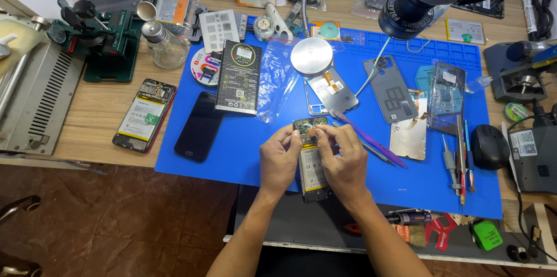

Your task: The person disassembles a smartphone, removes the battery, and cleans the internal components using a cotton swab. They then reassemble the phone by placing the battery back and attaching the screen assembly.

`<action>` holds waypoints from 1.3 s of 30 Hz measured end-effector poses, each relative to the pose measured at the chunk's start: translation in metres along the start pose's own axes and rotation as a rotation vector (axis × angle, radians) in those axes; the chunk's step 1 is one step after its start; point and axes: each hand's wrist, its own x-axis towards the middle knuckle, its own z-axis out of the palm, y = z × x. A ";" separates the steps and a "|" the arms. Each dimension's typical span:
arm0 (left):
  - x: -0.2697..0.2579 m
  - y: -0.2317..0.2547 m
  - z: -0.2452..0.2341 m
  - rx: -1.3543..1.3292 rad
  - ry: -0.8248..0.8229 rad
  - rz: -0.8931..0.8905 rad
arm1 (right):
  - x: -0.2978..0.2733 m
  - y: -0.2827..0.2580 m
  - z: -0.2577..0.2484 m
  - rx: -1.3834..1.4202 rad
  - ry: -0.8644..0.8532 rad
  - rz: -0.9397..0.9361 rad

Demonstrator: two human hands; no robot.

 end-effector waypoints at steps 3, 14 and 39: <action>0.001 -0.004 -0.001 -0.005 -0.001 0.007 | 0.001 -0.002 -0.002 0.045 0.006 0.035; 0.003 -0.009 -0.003 -0.056 0.031 -0.020 | -0.002 -0.002 -0.004 0.114 0.029 0.072; 0.001 -0.007 -0.006 -0.040 0.029 0.067 | -0.005 0.005 -0.001 -0.020 -0.043 -0.076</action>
